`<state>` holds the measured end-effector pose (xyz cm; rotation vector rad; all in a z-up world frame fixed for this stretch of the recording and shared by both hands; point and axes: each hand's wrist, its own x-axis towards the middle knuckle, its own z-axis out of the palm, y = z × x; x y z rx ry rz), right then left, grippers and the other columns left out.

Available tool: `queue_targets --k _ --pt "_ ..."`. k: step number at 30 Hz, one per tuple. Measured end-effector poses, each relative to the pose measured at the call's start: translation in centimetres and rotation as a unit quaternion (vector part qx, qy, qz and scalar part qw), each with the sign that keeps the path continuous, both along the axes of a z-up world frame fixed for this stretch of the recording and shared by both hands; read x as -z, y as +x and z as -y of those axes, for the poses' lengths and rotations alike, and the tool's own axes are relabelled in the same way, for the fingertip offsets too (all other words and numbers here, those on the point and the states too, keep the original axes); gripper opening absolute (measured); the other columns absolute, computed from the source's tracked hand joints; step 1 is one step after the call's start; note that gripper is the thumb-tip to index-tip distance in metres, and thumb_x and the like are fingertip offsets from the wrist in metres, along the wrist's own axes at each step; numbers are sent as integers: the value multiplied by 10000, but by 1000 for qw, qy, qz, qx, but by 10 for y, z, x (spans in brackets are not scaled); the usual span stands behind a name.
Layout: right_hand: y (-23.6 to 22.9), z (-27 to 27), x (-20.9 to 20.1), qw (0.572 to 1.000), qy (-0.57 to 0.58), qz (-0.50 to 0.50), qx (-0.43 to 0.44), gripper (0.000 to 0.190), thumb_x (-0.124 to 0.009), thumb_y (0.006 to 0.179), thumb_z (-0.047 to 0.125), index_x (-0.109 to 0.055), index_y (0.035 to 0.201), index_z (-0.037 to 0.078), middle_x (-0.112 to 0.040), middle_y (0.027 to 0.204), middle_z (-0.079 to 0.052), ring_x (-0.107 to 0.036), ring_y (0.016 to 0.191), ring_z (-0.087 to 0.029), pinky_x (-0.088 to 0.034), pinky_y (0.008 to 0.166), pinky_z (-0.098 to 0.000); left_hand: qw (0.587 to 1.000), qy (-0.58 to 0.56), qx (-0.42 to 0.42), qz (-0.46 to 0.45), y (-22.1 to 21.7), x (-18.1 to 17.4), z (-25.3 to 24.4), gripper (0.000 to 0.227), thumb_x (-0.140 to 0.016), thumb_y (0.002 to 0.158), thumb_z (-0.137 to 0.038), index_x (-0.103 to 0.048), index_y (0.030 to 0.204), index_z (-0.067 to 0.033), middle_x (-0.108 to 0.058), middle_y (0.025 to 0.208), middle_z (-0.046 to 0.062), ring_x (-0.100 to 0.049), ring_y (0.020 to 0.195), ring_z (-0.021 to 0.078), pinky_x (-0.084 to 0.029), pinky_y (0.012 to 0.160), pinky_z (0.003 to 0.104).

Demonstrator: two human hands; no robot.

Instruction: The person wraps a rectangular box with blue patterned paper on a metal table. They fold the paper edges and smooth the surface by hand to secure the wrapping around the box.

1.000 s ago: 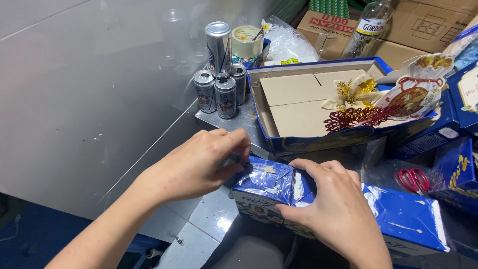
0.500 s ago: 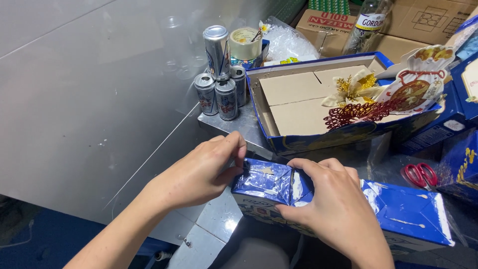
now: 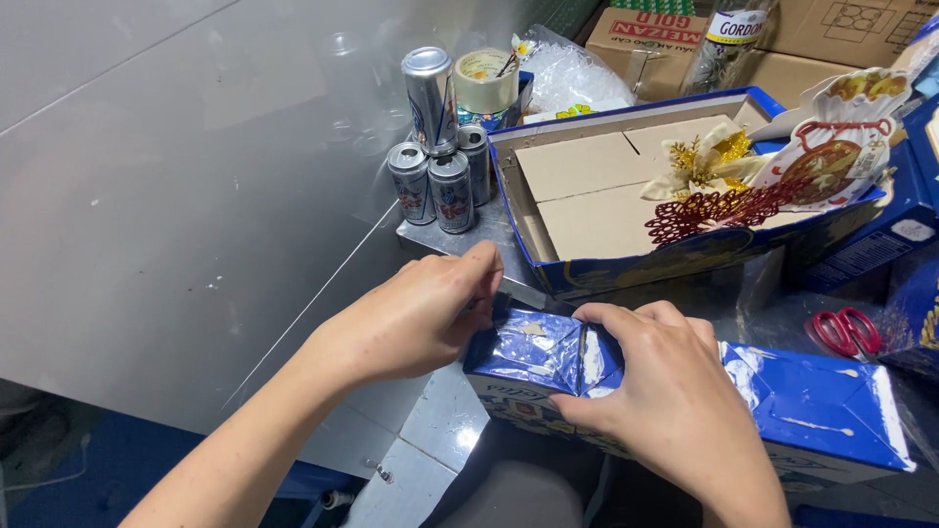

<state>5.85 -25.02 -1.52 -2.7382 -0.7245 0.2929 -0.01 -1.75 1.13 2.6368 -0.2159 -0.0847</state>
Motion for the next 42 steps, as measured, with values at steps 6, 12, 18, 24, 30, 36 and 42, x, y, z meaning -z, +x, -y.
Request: queue_targets --k 6,12,18,24,30,36,42 --pt "4 2 5 1000 15 12 4 845 -947 539 567 -662 1313 389 -710 1105 -28 -553 1216 -240 -378 1055 -419 934 312 98 145 -5 10 10 438 -516 683 221 -438 949 -117 -519 639 52 -459 655 289 -338 673 436" --pt "3 2 2 1000 9 0 14 846 -967 540 565 -661 1310 399 -707 1138 -14 -555 1226 -228 -378 1069 -410 910 342 116 205 -13 18 9 372 -584 744 180 -494 975 -97 -553 826 92 -508 759 283 -378 711 442" --pt "6 7 7 1000 23 1 10 863 -987 508 552 -673 1298 404 -712 1095 -6 -566 1218 -205 -375 1075 -391 939 254 122 197 -18 23 5 307 -441 842 200 -452 939 -90 -494 869 107 -416 798 272 -309 710 424" --pt "3 10 9 999 41 -9 -10 880 -1016 486 485 -681 1297 423 -730 1047 40 -574 1181 -142 -353 1059 -358 978 58 127 157 -25 35 -8 334 -387 790 192 -420 917 -115 -481 899 39 -408 817 217 -308 773 377" --pt "-1 6 -4 996 -2 -78 44 824 -1023 532 483 -674 1278 526 -635 1132 54 -559 1182 -191 -358 1116 -333 977 26 120 177 -34 35 -5 282 -402 860 179 -417 916 -97 -514 943 59 -462 847 237 -319 799 392" --pt "4 6 2 997 19 -67 16 847 -1031 515 483 -680 1285 494 -678 1096 36 -578 1186 -148 -330 1122 -336 982 -14 104 156 -31 38 -5 221 -398 975 104 -412 898 -103 -510 929 44 -460 839 223 -320 816 382" --pt "6 5 1 996 11 -85 40 856 -1035 520 481 -671 1294 528 -641 1132 54 -567 1171 -185 -352 1119 -320 980 29 93 173 -33 38 0 329 -379 825 194 -412 919 -120 -510 963 50 -437 838 227 -303 800 397"
